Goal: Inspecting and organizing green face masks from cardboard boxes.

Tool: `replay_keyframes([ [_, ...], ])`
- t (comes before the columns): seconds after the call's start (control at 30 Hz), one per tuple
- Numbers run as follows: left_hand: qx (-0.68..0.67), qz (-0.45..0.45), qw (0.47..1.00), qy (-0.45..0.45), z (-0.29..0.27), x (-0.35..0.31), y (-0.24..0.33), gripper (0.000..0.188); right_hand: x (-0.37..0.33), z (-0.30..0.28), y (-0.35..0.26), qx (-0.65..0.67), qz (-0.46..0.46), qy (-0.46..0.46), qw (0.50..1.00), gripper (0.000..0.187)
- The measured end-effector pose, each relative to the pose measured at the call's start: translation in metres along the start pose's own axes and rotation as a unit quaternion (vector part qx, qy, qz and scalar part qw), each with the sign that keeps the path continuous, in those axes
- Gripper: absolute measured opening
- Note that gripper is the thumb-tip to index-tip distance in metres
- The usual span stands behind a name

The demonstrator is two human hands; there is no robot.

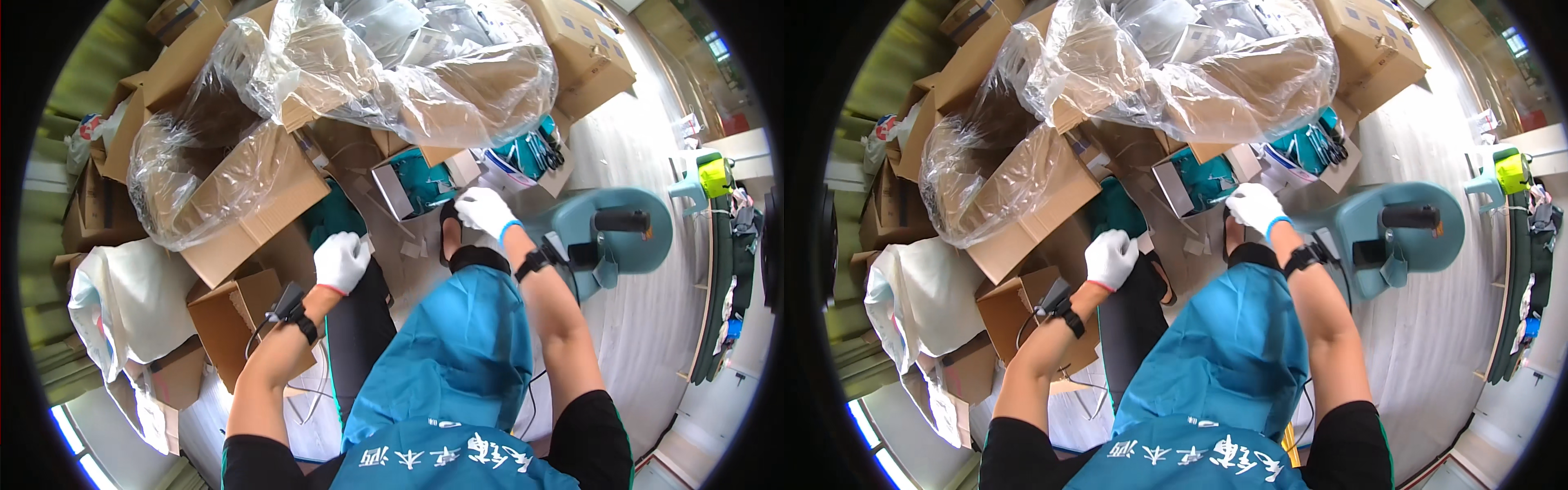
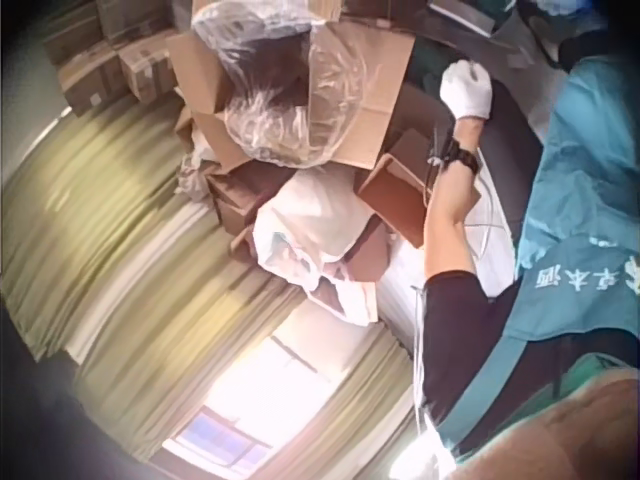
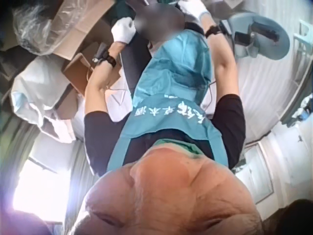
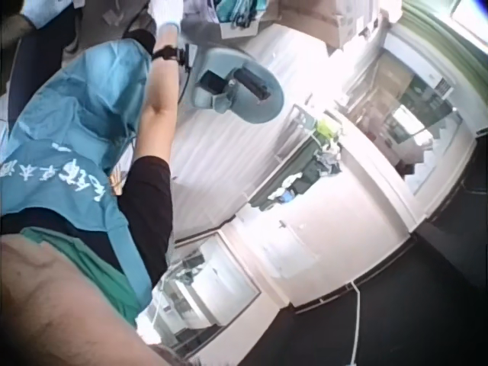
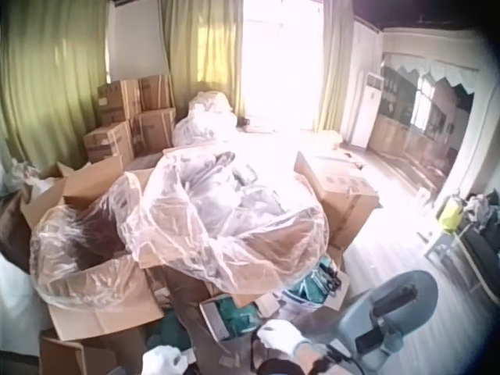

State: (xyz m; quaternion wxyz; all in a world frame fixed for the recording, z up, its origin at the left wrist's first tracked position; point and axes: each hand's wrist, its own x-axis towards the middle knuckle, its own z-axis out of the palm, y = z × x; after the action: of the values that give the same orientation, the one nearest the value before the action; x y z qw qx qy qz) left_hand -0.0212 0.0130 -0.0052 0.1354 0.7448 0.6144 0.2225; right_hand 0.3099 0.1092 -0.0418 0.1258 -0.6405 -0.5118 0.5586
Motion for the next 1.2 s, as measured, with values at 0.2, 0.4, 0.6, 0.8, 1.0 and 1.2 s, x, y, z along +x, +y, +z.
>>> replay_keyframes([
  [0.2,-0.104,0.045,0.991,-0.077,-0.011,0.019,-0.012,0.024,0.132,0.049,0.016,-0.365,0.031,0.049,0.929,0.042],
  [0.4,-0.098,-0.049,0.992,-0.054,-0.011,0.034,-0.029,0.014,0.205,0.083,0.034,-0.395,0.102,0.091,0.909,0.038],
  [0.6,-0.124,-0.091,0.986,-0.072,-0.012,0.035,-0.042,0.011,0.257,0.088,0.05,-0.39,0.14,0.127,0.901,0.036],
  [0.8,-0.129,-0.125,0.979,-0.095,-0.013,0.035,-0.044,0.01,0.271,0.096,0.056,-0.38,0.147,0.149,0.901,0.033],
  [1.0,-0.108,-0.107,0.986,-0.074,-0.014,0.037,-0.037,0.01,0.267,0.103,0.039,-0.35,0.137,0.177,0.91,0.032],
  [1.2,-0.086,-0.069,0.993,-0.051,-0.009,0.036,-0.023,0.014,0.21,0.1,0.047,-0.323,0.093,0.235,0.912,0.032],
])
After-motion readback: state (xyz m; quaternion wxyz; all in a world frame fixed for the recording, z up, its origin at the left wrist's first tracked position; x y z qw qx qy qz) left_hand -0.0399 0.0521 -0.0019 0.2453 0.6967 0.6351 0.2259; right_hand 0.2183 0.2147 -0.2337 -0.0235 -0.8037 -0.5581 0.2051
